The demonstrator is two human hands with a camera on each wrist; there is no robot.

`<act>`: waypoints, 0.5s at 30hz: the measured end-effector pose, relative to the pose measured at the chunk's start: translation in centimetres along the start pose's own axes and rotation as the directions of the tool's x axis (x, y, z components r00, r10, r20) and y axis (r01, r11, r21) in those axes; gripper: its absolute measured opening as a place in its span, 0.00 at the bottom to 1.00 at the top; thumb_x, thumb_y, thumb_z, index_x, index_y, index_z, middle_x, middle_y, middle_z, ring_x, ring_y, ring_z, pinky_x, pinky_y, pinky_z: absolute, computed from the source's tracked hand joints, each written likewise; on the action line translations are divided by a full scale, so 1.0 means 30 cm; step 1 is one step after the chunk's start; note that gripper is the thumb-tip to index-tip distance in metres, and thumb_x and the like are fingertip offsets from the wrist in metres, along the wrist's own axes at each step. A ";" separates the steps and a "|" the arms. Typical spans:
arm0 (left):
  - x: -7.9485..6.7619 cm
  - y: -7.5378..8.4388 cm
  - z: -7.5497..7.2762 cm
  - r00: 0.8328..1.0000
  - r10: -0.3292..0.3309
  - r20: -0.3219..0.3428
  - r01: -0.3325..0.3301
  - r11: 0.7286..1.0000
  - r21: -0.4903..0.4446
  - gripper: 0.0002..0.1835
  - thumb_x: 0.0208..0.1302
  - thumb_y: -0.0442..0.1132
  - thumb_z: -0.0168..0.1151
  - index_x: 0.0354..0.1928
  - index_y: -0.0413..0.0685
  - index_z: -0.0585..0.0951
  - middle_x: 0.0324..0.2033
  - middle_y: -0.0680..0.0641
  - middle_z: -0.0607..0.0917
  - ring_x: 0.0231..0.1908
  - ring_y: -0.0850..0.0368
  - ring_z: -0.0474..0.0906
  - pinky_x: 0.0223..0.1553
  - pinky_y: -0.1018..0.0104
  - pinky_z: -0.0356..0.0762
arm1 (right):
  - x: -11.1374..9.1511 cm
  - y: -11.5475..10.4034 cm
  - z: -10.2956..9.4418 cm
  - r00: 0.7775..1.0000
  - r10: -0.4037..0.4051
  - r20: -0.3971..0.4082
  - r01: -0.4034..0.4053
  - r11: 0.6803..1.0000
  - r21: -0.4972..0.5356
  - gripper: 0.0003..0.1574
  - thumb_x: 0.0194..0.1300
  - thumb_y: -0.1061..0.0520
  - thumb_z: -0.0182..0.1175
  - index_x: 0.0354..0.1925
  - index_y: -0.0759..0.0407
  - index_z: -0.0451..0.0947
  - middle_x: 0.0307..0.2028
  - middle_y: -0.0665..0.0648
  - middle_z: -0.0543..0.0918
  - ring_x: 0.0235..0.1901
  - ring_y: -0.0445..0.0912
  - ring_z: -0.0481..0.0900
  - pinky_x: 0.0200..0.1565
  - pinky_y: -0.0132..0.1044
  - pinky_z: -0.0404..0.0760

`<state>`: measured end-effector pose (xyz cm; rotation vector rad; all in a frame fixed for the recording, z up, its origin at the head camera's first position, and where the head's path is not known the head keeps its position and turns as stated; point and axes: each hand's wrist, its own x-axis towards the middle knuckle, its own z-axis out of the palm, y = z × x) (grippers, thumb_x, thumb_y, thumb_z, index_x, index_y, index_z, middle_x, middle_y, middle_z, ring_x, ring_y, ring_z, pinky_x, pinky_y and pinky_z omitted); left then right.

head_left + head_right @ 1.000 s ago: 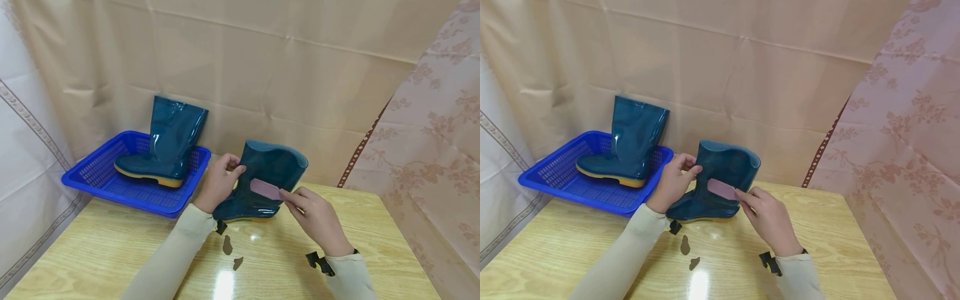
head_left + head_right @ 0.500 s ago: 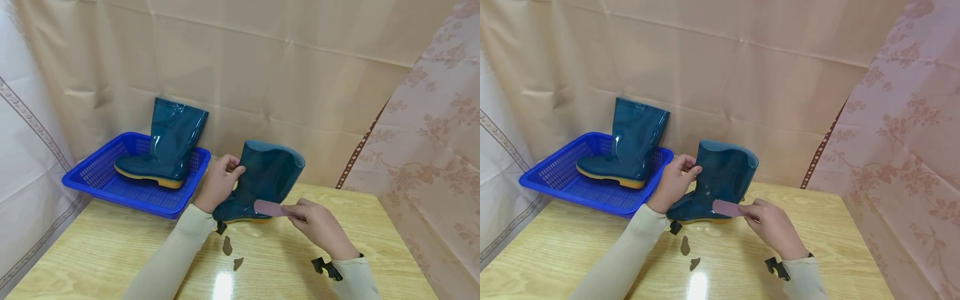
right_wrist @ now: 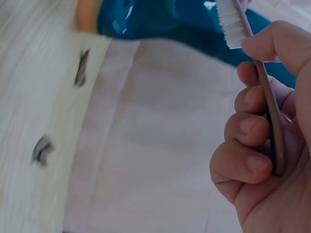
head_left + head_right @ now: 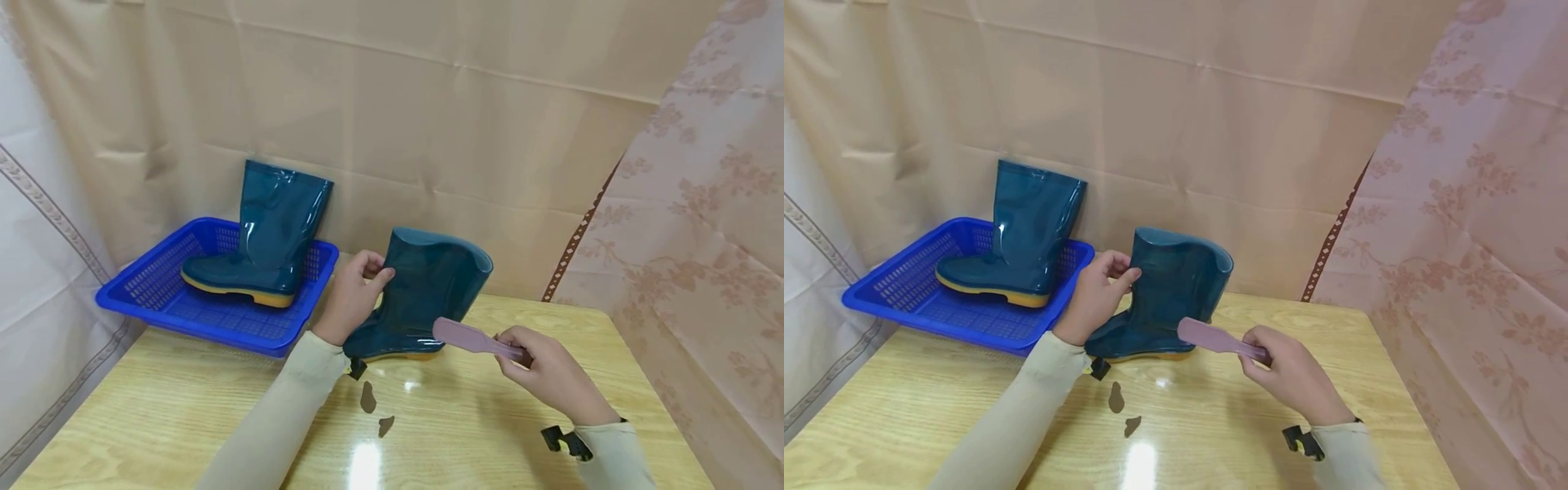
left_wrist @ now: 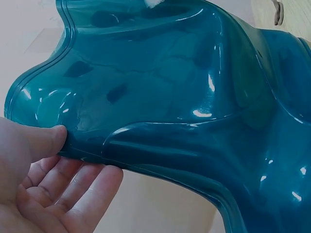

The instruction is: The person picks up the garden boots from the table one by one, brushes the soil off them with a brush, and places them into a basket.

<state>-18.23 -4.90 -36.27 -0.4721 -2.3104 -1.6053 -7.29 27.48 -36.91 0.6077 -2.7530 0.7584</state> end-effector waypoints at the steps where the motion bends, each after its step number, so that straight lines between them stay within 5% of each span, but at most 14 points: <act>1: 0.000 -0.001 0.000 1.000 -0.003 0.000 0.003 1.000 -0.001 0.09 0.75 0.42 0.64 0.48 0.45 0.81 0.42 0.47 0.84 0.45 0.51 0.79 0.48 0.56 0.82 | -0.008 0.011 -0.005 1.000 -0.001 -0.009 0.001 1.000 -0.001 0.11 0.66 0.64 0.69 0.40 0.49 0.81 0.25 0.42 0.73 0.22 0.35 0.67 0.22 0.30 0.68; 10: 0.001 -0.010 -0.001 1.000 -0.021 0.011 0.021 1.000 -0.018 0.11 0.76 0.42 0.63 0.52 0.43 0.80 0.45 0.45 0.84 0.47 0.49 0.80 0.52 0.51 0.81 | -0.067 0.103 -0.044 0.997 -0.002 -0.081 0.003 1.000 0.019 0.16 0.64 0.67 0.68 0.36 0.45 0.79 0.21 0.41 0.73 0.18 0.34 0.64 0.19 0.31 0.67; 15: 0.005 -0.024 -0.002 0.997 -0.030 0.067 0.031 0.999 -0.009 0.17 0.77 0.43 0.61 0.62 0.45 0.79 0.51 0.45 0.85 0.52 0.49 0.80 0.55 0.51 0.82 | -0.089 0.135 -0.056 0.991 0.050 -0.120 -0.053 0.998 -0.024 0.11 0.67 0.65 0.66 0.37 0.49 0.79 0.19 0.43 0.70 0.16 0.35 0.62 0.18 0.31 0.65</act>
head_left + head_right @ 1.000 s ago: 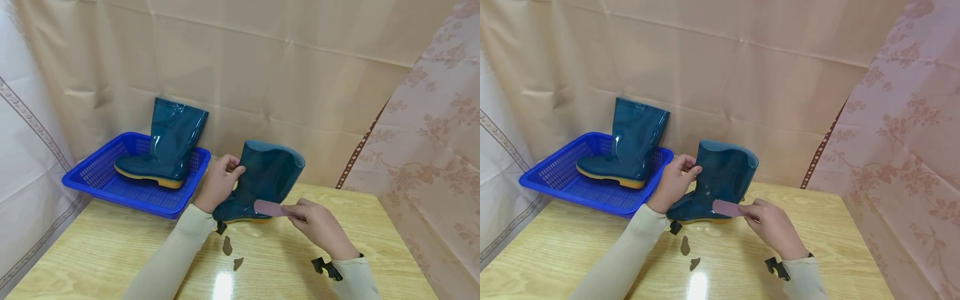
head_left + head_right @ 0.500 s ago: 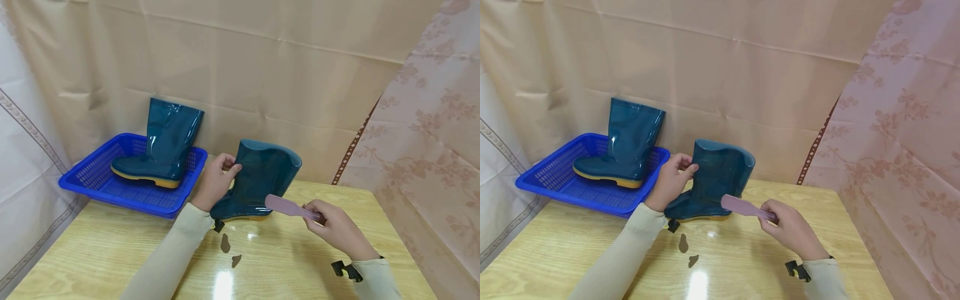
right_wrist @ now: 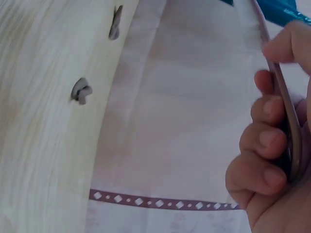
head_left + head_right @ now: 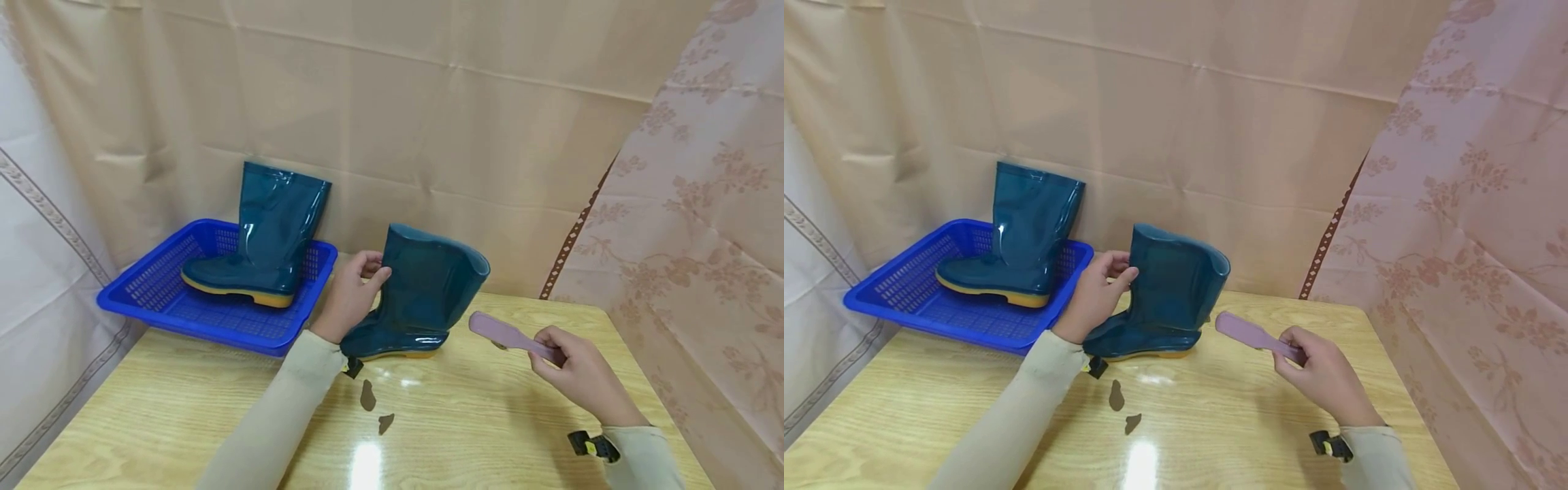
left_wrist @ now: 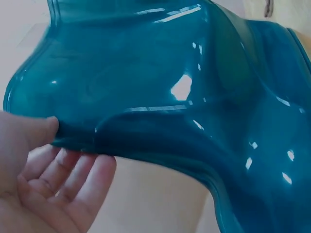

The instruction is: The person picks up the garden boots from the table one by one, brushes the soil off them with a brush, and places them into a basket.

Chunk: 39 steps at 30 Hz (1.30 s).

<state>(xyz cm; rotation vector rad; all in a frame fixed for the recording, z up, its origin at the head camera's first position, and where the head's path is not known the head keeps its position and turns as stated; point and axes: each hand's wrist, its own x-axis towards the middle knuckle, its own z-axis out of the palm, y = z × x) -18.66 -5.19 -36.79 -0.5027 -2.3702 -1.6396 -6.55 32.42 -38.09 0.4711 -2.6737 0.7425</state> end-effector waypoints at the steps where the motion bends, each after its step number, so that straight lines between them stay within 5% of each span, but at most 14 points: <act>1: 0.000 -0.006 0.000 1.000 0.002 0.019 -0.002 1.000 0.007 0.18 0.77 0.42 0.61 0.64 0.45 0.78 0.53 0.45 0.84 0.53 0.49 0.80 0.56 0.51 0.82 | -0.001 0.006 -0.001 1.000 0.016 -0.003 -0.016 1.000 -0.012 0.09 0.68 0.64 0.65 0.37 0.50 0.79 0.19 0.44 0.69 0.16 0.35 0.62 0.17 0.32 0.64; 9: -0.018 -0.048 -0.002 0.990 -0.047 0.131 0.037 0.996 0.079 0.19 0.76 0.42 0.61 0.65 0.50 0.79 0.54 0.47 0.85 0.54 0.50 0.81 0.58 0.50 0.81 | -0.005 0.038 -0.012 0.989 0.144 0.030 -0.140 0.982 -0.126 0.02 0.73 0.58 0.60 0.40 0.56 0.77 0.19 0.47 0.70 0.16 0.38 0.62 0.18 0.33 0.64; 23: -0.032 -0.046 0.024 0.997 -0.060 0.052 0.062 0.997 -0.038 0.04 0.74 0.40 0.63 0.47 0.50 0.82 0.43 0.50 0.85 0.44 0.53 0.83 0.46 0.58 0.87 | -0.043 0.115 0.051 0.946 0.308 0.100 -0.289 0.943 -0.163 0.09 0.76 0.54 0.57 0.43 0.60 0.77 0.20 0.49 0.68 0.18 0.41 0.63 0.19 0.33 0.62; 39: -0.029 0.020 0.028 0.999 0.006 -0.040 -0.008 0.998 -0.069 0.06 0.73 0.42 0.65 0.41 0.48 0.81 0.39 0.49 0.85 0.36 0.54 0.84 0.42 0.57 0.85 | -0.069 0.160 0.059 0.897 0.425 0.120 -0.402 0.898 -0.180 0.14 0.76 0.53 0.52 0.41 0.65 0.73 0.19 0.51 0.68 0.17 0.43 0.64 0.17 0.34 0.62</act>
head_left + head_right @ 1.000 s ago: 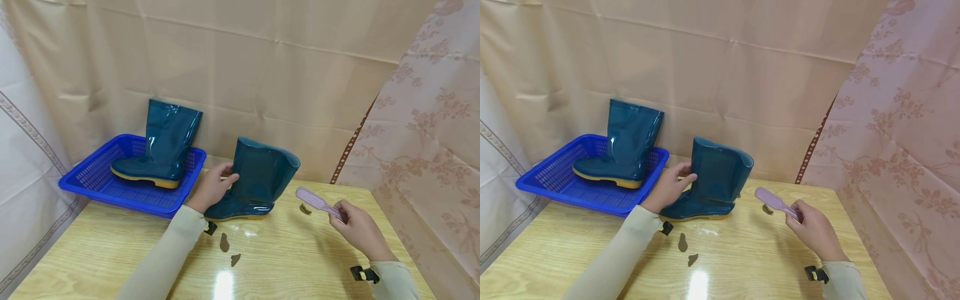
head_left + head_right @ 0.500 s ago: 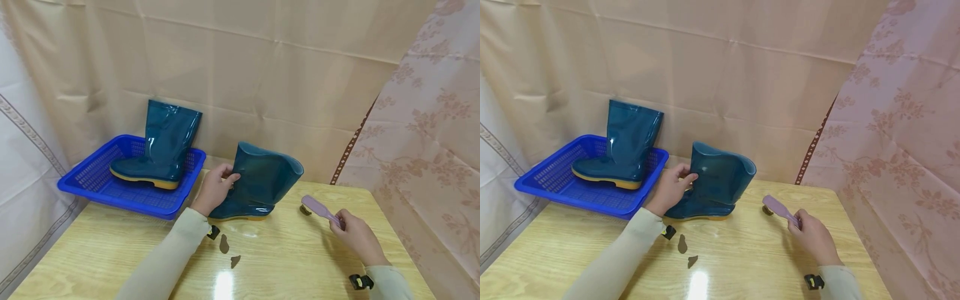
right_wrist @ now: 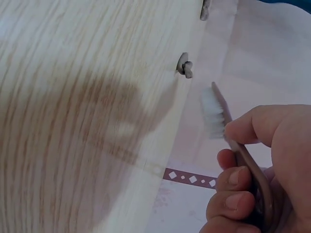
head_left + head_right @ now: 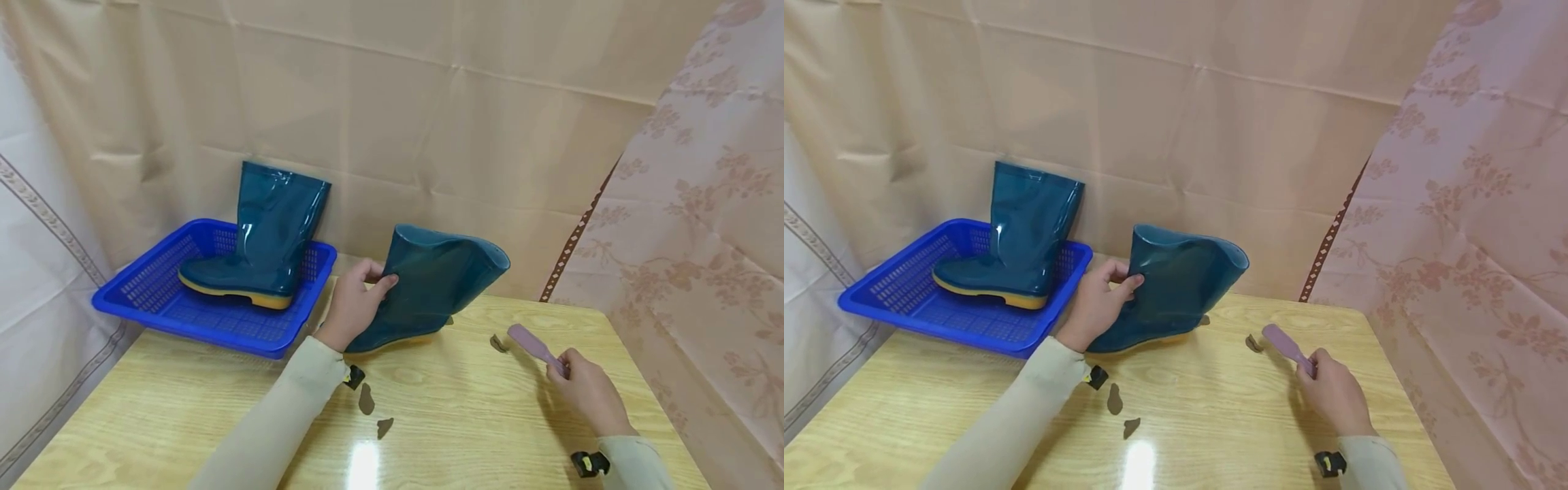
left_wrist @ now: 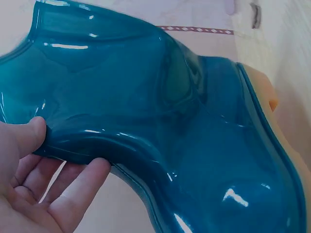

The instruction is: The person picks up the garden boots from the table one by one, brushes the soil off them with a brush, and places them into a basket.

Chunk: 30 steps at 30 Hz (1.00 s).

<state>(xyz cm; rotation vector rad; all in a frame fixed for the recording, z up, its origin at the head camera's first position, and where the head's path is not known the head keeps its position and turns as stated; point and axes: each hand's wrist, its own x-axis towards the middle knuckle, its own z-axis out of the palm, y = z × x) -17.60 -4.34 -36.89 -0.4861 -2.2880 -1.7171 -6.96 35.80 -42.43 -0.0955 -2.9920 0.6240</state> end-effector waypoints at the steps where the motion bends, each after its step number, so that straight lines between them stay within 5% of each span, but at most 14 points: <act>1: -0.001 0.011 -0.004 1.000 -0.006 -0.004 0.006 1.000 0.000 0.07 0.73 0.43 0.65 0.41 0.47 0.81 0.39 0.49 0.84 0.36 0.53 0.84 0.41 0.57 0.84 | 0.000 0.000 0.000 1.000 0.004 0.002 -0.004 1.000 -0.002 0.14 0.76 0.53 0.52 0.41 0.65 0.73 0.19 0.51 0.69 0.17 0.44 0.64 0.17 0.34 0.63; 20: -0.010 0.205 -0.160 0.986 0.072 -0.149 -0.076 0.997 -0.020 0.10 0.71 0.43 0.68 0.38 0.44 0.80 0.33 0.45 0.84 0.33 0.51 0.83 0.37 0.56 0.81 | 0.010 -0.020 -0.009 0.978 0.173 0.114 -0.172 0.985 -0.016 0.19 0.78 0.52 0.47 0.40 0.70 0.69 0.25 0.58 0.75 0.22 0.48 0.72 0.24 0.40 0.70; 30: -0.012 0.259 -0.298 0.965 0.114 -0.235 -0.108 0.993 0.041 0.14 0.73 0.45 0.65 0.42 0.39 0.79 0.36 0.43 0.83 0.36 0.53 0.84 0.42 0.69 0.85 | -0.002 -0.010 0.000 0.964 0.217 0.156 -0.211 0.976 -0.053 0.23 0.78 0.53 0.44 0.41 0.75 0.70 0.26 0.61 0.76 0.24 0.50 0.74 0.25 0.42 0.73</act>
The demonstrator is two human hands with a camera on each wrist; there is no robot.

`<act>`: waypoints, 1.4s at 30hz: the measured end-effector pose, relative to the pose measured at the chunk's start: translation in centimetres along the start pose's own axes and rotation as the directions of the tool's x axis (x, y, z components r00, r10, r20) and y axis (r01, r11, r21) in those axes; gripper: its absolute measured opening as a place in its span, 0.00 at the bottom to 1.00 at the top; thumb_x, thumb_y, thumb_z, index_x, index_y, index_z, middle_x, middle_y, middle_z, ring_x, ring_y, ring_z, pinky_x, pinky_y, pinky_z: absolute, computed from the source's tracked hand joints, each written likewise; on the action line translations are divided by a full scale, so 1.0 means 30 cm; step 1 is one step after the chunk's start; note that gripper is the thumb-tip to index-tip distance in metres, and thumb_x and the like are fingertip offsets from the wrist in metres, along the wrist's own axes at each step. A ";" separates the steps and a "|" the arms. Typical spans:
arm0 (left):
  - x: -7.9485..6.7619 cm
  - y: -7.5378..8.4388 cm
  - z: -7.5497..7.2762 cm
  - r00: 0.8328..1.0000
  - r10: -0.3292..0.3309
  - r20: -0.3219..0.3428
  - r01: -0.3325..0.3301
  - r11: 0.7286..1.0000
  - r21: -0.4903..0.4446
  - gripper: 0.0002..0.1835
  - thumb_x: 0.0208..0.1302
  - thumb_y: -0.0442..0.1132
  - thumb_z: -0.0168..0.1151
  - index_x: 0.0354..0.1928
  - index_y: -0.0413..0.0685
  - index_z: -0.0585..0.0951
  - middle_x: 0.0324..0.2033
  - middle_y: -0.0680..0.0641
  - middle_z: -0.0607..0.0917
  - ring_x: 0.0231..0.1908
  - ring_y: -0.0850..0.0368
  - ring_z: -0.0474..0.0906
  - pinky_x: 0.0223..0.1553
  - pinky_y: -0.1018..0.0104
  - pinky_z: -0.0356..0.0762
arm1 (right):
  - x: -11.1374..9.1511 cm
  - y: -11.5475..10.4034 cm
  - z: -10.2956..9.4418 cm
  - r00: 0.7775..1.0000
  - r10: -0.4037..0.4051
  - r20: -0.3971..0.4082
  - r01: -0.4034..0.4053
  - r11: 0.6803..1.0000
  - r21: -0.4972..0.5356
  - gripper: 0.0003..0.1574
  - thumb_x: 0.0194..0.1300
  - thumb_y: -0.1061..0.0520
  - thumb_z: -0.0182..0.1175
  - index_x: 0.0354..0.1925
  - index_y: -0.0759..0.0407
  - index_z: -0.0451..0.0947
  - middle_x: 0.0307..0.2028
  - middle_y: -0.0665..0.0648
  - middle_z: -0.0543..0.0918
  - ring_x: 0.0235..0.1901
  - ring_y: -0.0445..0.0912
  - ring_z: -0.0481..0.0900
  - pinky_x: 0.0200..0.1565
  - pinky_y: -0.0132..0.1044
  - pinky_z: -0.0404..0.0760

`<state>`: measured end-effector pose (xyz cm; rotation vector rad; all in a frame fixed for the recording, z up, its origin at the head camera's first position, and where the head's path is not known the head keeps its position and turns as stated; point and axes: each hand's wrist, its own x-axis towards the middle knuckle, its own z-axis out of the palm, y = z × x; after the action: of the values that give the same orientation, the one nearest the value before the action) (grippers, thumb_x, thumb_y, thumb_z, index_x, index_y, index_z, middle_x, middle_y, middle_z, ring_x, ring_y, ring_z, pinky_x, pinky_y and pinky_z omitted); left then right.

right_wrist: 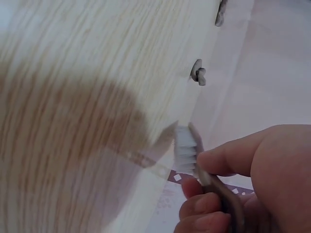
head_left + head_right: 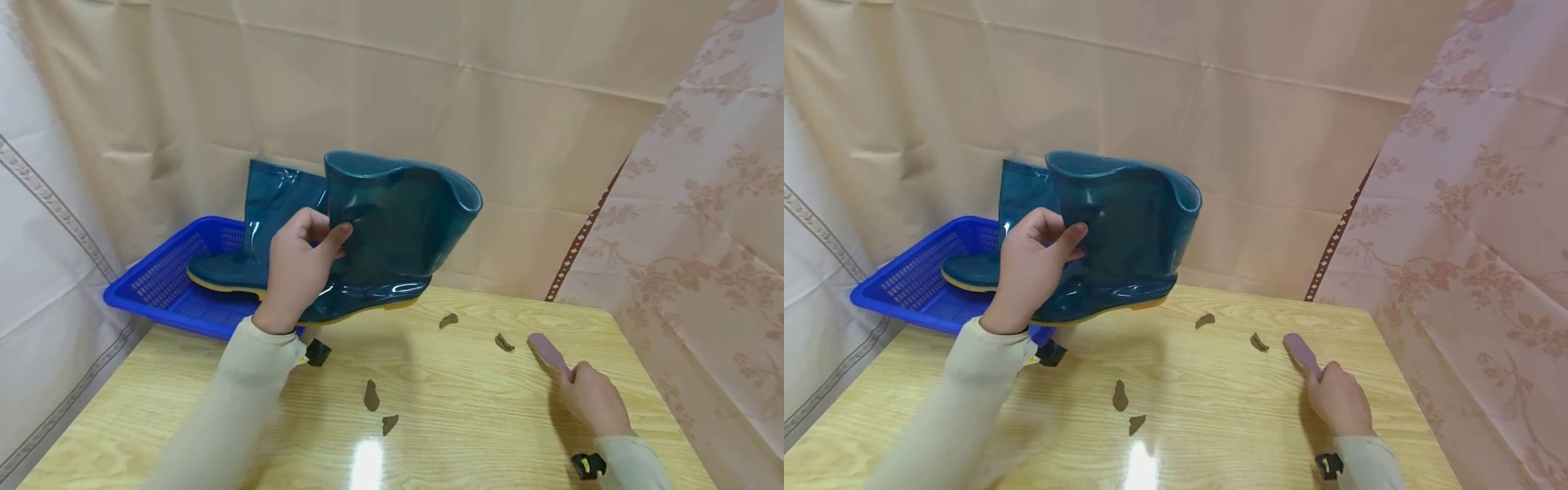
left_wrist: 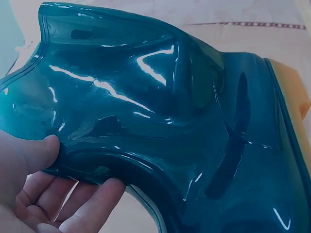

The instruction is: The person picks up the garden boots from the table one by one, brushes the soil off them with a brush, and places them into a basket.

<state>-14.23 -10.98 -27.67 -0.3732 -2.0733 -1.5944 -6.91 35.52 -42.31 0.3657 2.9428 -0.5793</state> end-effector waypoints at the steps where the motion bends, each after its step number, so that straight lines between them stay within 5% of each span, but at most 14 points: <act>1: 0.005 0.003 -0.014 1.000 0.006 -0.012 -0.006 1.000 -0.001 0.14 0.73 0.44 0.65 0.42 0.38 0.79 0.36 0.43 0.83 0.36 0.53 0.84 0.42 0.70 0.84 | -0.001 0.001 0.000 1.000 0.003 0.006 -0.003 1.000 -0.005 0.23 0.78 0.53 0.44 0.41 0.75 0.70 0.26 0.61 0.76 0.24 0.50 0.74 0.26 0.42 0.73; 14: 0.045 -0.042 -0.191 0.992 -0.022 -0.121 0.031 0.997 0.077 0.15 0.74 0.46 0.63 0.43 0.38 0.76 0.36 0.49 0.80 0.36 0.59 0.83 0.39 0.75 0.83 | -0.026 0.006 0.006 0.991 0.096 0.090 -0.086 0.990 -0.112 0.27 0.77 0.42 0.49 0.26 0.57 0.75 0.21 0.56 0.73 0.22 0.49 0.72 0.25 0.42 0.68; 28: 0.103 -0.170 -0.341 0.976 -0.088 -0.201 0.112 0.988 0.111 0.12 0.77 0.44 0.59 0.51 0.43 0.81 0.37 0.58 0.81 0.38 0.65 0.81 0.37 0.78 0.82 | -0.046 0.011 0.009 0.990 0.089 0.114 -0.072 0.987 -0.145 0.25 0.75 0.41 0.51 0.29 0.57 0.77 0.24 0.55 0.77 0.25 0.49 0.73 0.27 0.44 0.70; 37: 0.118 -0.227 -0.423 0.967 -0.199 -0.156 0.229 0.950 0.211 0.21 0.81 0.49 0.50 0.60 0.40 0.79 0.43 0.54 0.80 0.42 0.64 0.77 0.39 0.80 0.81 | -0.055 0.021 0.012 0.989 0.091 0.113 -0.074 0.987 -0.142 0.26 0.75 0.40 0.51 0.28 0.57 0.76 0.23 0.55 0.76 0.24 0.49 0.72 0.26 0.43 0.68; 42: 0.135 -0.254 -0.456 0.954 -0.286 -0.093 0.301 0.910 0.284 0.24 0.82 0.52 0.46 0.62 0.39 0.77 0.48 0.47 0.79 0.44 0.61 0.77 0.47 0.67 0.83 | -0.054 0.018 0.013 0.991 0.086 0.103 -0.071 0.988 -0.139 0.26 0.74 0.40 0.51 0.27 0.57 0.75 0.22 0.55 0.74 0.23 0.49 0.72 0.25 0.42 0.67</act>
<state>-18.47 -26.53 -29.11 0.0890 -2.3707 -1.3982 -5.18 35.52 -42.59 0.4191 2.8286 -0.3745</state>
